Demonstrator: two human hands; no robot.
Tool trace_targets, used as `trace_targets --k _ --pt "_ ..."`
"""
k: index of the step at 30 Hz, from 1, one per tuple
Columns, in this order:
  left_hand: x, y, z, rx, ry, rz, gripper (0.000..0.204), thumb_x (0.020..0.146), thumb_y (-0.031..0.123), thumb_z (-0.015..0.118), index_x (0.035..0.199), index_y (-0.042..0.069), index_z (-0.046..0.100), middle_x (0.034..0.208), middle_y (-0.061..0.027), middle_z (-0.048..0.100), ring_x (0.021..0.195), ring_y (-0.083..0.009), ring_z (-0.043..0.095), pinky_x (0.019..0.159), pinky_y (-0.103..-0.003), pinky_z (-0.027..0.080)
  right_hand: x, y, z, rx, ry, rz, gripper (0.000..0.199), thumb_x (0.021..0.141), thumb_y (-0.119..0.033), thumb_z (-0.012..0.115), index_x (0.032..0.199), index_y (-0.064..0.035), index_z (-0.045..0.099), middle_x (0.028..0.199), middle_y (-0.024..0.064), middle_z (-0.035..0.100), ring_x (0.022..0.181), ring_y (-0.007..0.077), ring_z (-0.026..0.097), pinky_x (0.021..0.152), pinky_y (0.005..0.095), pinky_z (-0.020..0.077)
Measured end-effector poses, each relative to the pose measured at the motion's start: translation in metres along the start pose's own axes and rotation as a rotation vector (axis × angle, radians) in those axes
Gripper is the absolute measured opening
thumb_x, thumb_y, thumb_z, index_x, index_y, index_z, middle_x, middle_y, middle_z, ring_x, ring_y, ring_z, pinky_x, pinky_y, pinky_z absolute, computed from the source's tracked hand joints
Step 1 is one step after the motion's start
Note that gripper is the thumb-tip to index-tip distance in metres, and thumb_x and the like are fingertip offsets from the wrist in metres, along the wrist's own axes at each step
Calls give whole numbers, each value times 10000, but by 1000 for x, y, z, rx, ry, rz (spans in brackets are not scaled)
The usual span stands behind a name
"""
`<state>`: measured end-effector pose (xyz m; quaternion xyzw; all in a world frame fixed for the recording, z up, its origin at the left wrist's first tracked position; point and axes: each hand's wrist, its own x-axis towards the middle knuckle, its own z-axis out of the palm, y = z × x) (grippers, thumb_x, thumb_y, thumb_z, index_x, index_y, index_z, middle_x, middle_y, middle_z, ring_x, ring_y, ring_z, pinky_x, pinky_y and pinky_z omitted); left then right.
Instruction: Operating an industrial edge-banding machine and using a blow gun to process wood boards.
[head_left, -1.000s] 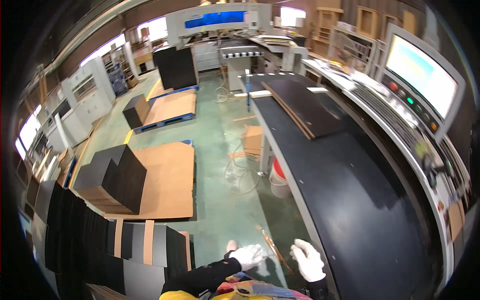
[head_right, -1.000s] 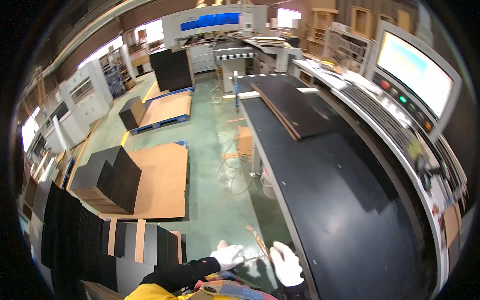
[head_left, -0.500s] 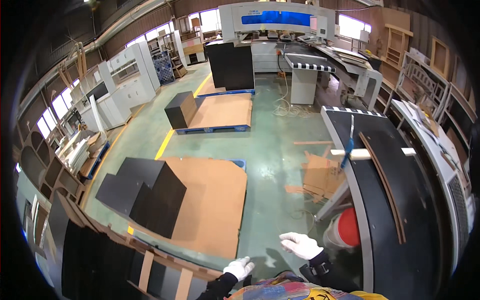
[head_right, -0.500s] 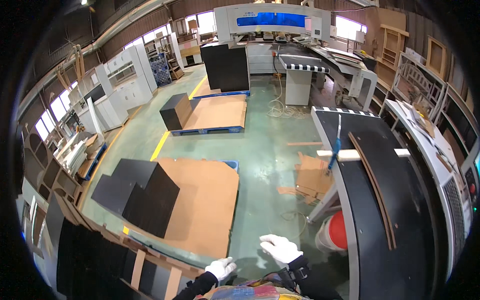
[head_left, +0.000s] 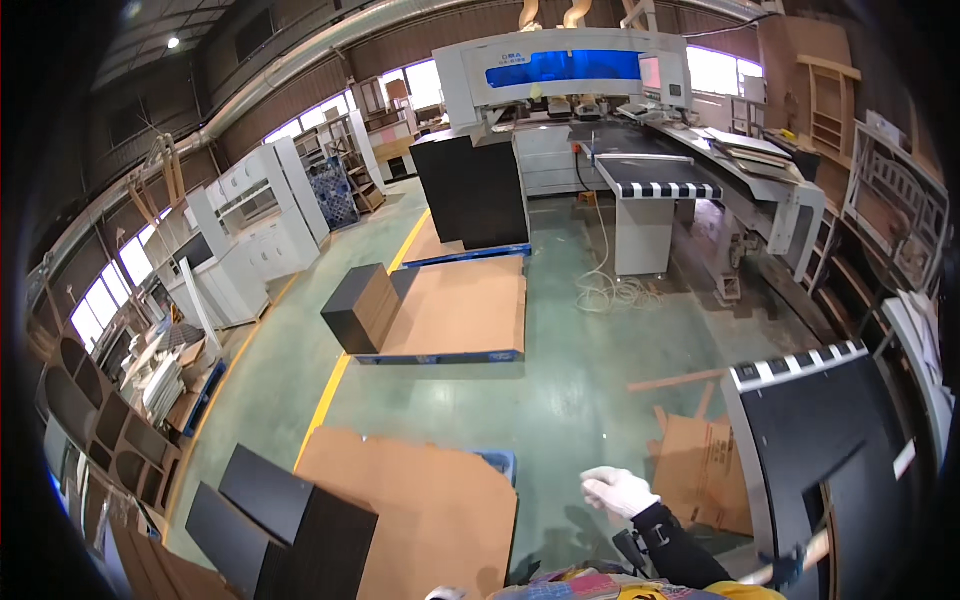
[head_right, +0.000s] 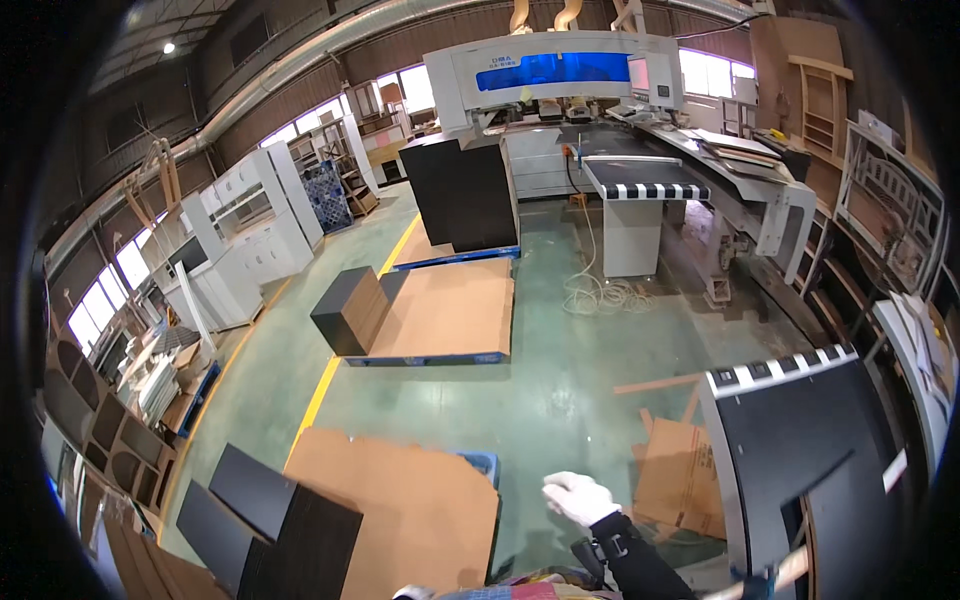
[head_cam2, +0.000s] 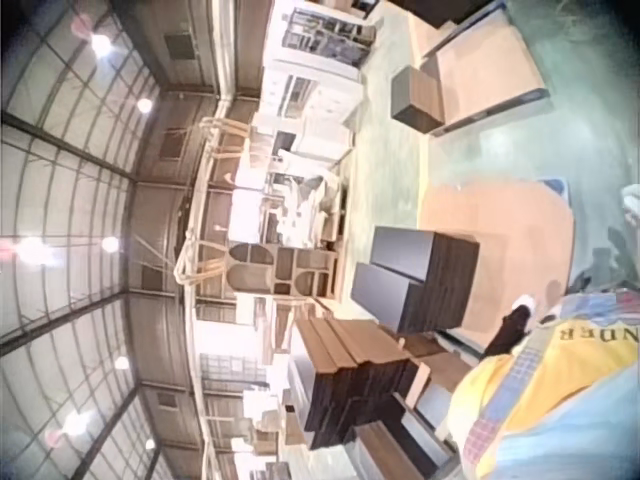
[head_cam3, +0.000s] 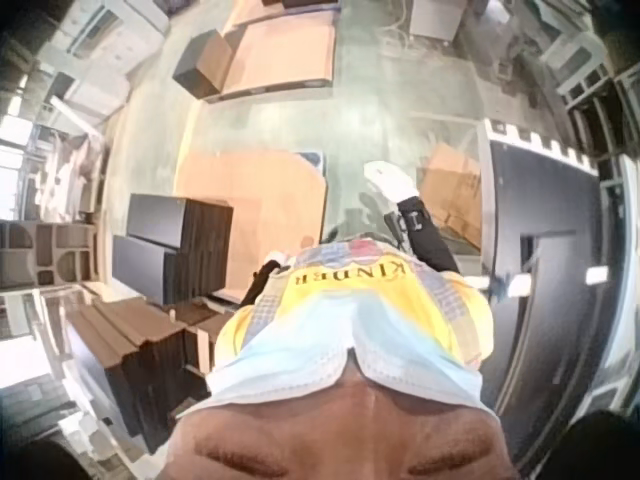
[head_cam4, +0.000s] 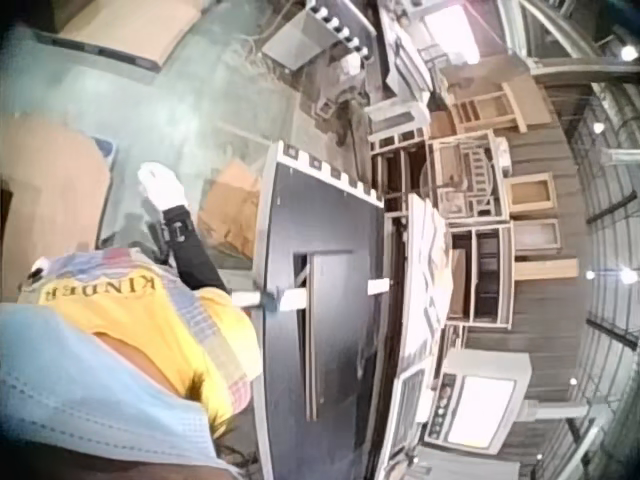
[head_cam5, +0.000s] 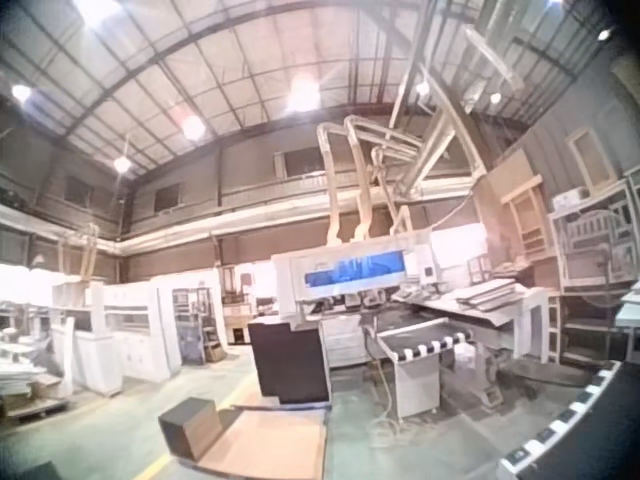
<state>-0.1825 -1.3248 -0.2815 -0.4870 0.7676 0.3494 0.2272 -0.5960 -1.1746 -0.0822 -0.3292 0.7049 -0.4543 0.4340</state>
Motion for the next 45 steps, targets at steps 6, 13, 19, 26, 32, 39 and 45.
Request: trace_targets --k 6,13,19,26,32,39,45 --pt "148 55 -126 -118 -51 -241 466 933 458 465 1237 141 623 1230 -152 635 1136 -350 596 971 -433 463 240 -100 -40 -185 -365 -60 395 974 -250 562 1265 17 566 999 79 686 817 133 647 774 268 535" --pt "402 164 -307 49 -110 -202 462 929 417 476 1269 135 608 1247 -156 626 1151 -357 588 987 -438 459 513 -152 -167 -182 -290 48 414 966 -297 602 1254 0 583 1022 81 692 837 152 665 775 295 552" --pt "632 369 -508 356 10 120 493 914 451 492 1273 134 610 1241 -168 628 1138 -368 592 970 -443 471 668 -172 -335 354 78 34 349 979 -177 561 1236 59 554 1013 135 667 836 192 665 732 301 555" --pt "849 637 -642 114 85 476 640 922 629 444 1303 135 587 1240 -184 629 1185 -353 572 1008 -419 443 923 -116 -528 620 461 23 263 945 -148 597 1128 41 585 884 144 664 697 216 657 624 329 554" --pt "945 747 -783 -134 -34 330 606 934 544 500 1319 81 571 1315 -170 591 1250 -331 530 1043 -374 409 1146 -256 -594 568 248 -6 317 956 -216 612 1179 8 583 924 101 673 751 173 668 648 293 553" --pt "1170 868 -908 -400 -49 305 482 962 354 592 1266 -20 583 1012 -89 692 903 -157 655 821 -281 512 1432 -337 -690 599 163 -93 311 963 -215 600 1191 -3 582 996 100 670 818 173 667 709 294 560" --pt "1295 1054 -1058 -214 60 560 538 930 453 542 1278 46 595 1197 -173 656 1123 -283 622 971 -343 464 1615 -393 -798 947 215 -157 278 932 -198 630 1138 -12 612 973 139 683 830 252 680 704 369 567"
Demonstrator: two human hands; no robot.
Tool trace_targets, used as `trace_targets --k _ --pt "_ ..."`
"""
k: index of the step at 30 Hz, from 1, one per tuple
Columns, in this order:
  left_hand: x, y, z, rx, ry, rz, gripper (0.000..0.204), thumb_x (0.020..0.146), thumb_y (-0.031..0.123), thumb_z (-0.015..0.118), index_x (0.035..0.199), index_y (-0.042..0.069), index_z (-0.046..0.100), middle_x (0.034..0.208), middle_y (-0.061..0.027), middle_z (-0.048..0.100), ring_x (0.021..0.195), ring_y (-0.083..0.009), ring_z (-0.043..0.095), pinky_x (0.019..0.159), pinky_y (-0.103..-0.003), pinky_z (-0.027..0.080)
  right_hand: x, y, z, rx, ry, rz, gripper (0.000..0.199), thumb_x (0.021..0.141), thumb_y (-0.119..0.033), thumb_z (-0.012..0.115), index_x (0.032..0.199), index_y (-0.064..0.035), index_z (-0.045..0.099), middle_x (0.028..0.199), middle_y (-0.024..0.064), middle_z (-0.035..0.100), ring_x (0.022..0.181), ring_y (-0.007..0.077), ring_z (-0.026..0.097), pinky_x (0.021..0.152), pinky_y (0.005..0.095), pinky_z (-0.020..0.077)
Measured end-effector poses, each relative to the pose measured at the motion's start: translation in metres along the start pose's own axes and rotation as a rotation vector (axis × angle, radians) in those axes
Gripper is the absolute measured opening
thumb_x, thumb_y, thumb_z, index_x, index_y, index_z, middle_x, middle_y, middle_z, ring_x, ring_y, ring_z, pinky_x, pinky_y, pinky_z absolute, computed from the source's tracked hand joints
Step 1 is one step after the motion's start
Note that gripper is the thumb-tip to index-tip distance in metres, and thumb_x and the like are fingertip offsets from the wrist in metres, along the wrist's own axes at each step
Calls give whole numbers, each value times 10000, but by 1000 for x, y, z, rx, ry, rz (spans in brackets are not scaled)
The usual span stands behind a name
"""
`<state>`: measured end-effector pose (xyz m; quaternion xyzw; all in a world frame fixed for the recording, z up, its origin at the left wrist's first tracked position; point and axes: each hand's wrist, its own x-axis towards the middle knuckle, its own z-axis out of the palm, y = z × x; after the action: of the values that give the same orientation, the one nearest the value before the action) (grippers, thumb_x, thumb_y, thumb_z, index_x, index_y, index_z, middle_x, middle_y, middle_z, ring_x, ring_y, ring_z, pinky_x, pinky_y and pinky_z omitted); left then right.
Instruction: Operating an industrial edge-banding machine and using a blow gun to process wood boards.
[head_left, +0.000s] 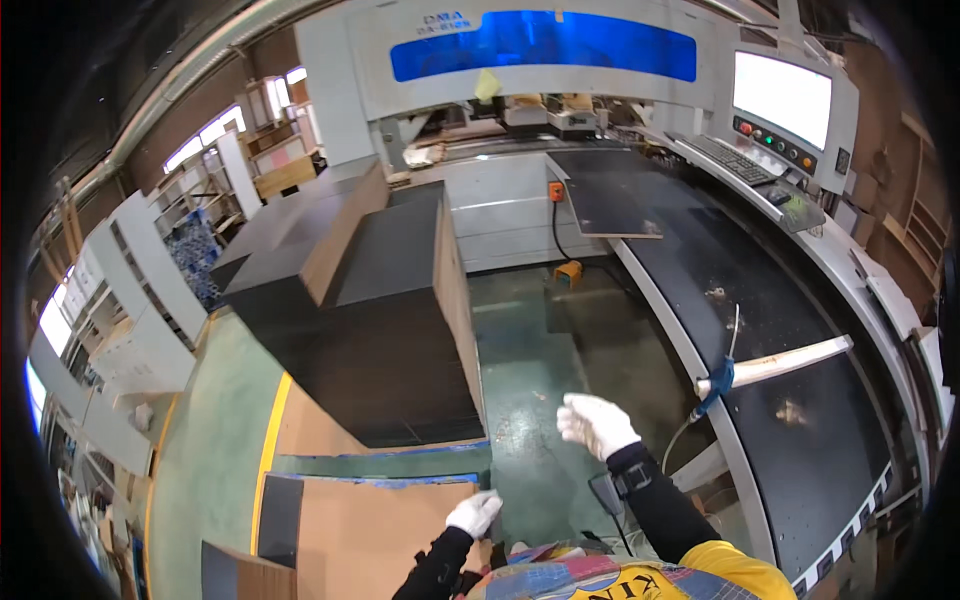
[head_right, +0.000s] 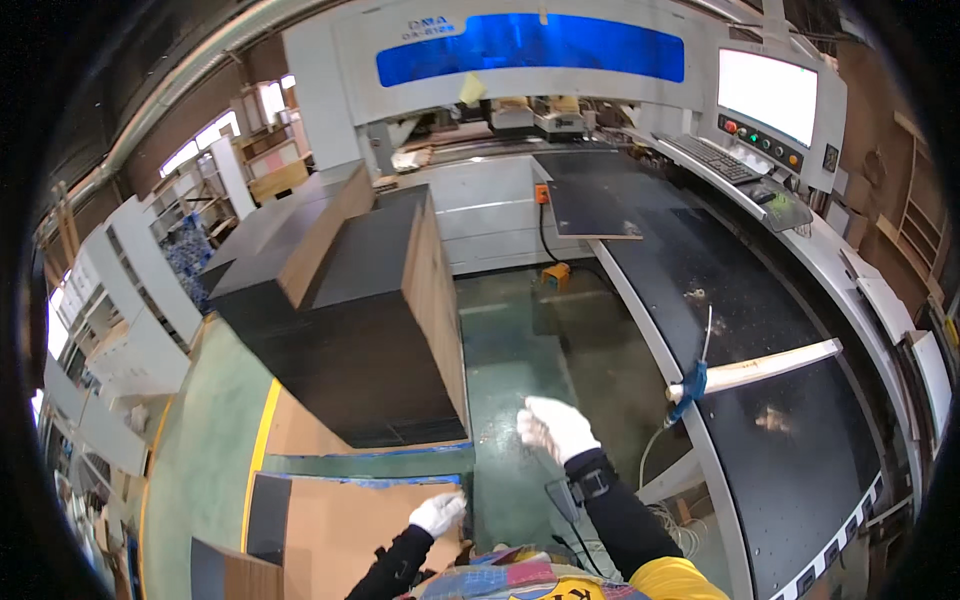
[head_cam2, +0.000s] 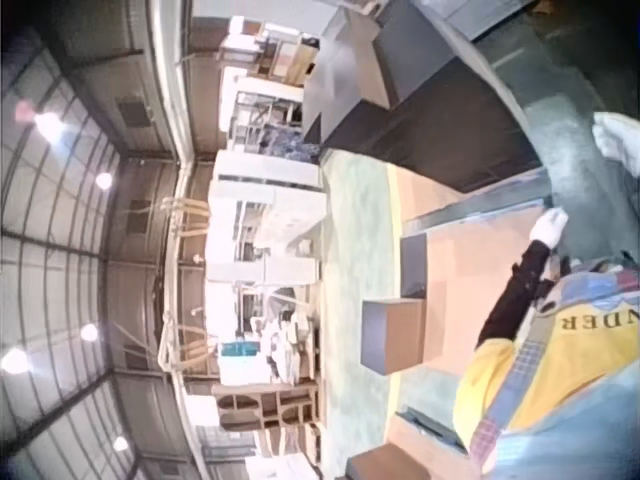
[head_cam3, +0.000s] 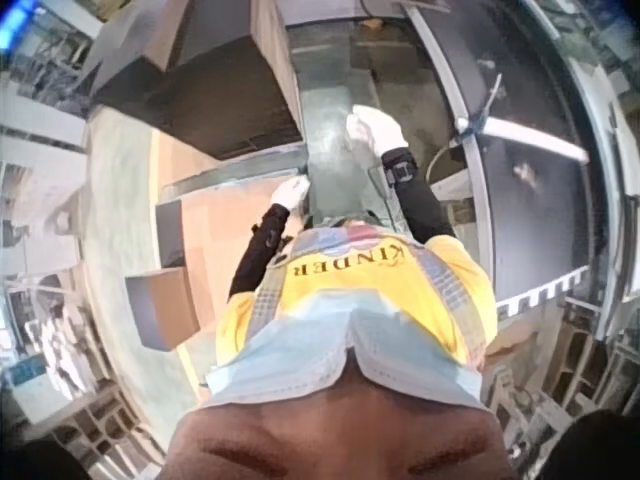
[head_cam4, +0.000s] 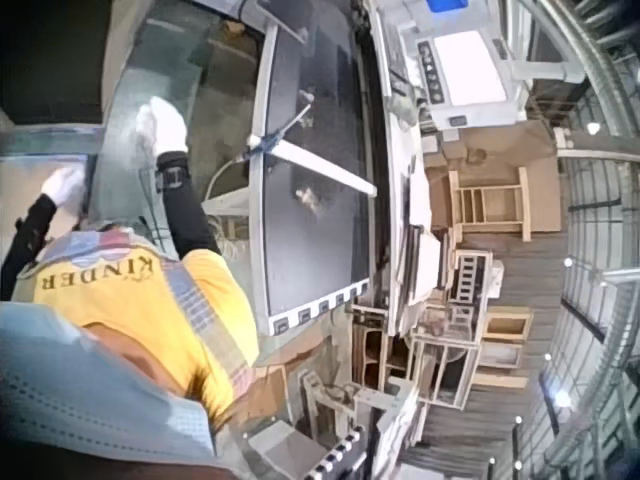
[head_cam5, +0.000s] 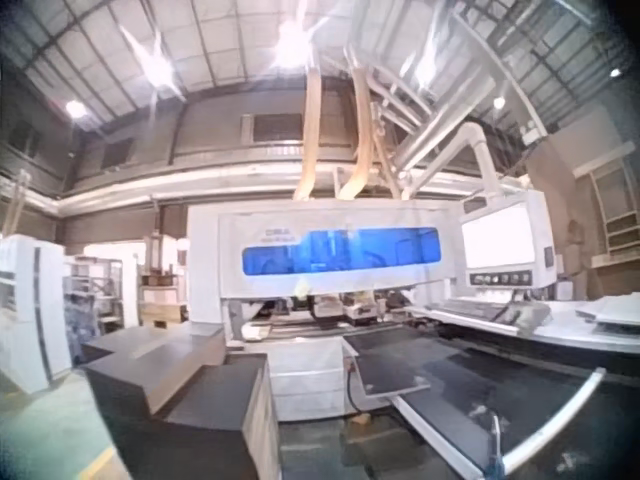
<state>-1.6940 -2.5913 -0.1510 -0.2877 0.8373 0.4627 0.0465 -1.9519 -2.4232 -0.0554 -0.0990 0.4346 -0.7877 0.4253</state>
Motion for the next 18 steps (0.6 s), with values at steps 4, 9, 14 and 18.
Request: trace_targets --k 4,9,14,18 --pt "139 72 -37 -152 -64 183 504 944 418 553 1274 41 600 1243 -174 638 1176 -279 599 1012 -333 436 119 -63 -30 249 172 -59 263 940 -212 606 1119 -20 613 922 117 684 796 256 672 697 374 568" --pt "299 117 -55 -319 -190 236 496 962 333 583 1328 1 537 1243 -157 635 1146 -224 607 997 -314 449 277 -102 -68 463 369 -140 300 921 -223 646 1087 23 599 1050 153 653 922 292 651 829 413 555" --pt "454 169 -81 -364 -280 188 489 977 254 583 1368 -20 481 1292 -168 591 1131 -255 610 972 -356 484 456 -140 -154 479 218 -289 494 1027 -256 302 1484 -68 325 1453 189 418 1315 408 416 1111 524 344" --pt "553 197 -115 -434 -208 230 480 979 250 582 1364 -20 483 1281 -168 593 1113 -250 615 964 -355 489 543 -180 -146 736 401 -276 388 968 -218 556 1331 -86 520 1296 148 546 1221 366 509 1051 510 416"
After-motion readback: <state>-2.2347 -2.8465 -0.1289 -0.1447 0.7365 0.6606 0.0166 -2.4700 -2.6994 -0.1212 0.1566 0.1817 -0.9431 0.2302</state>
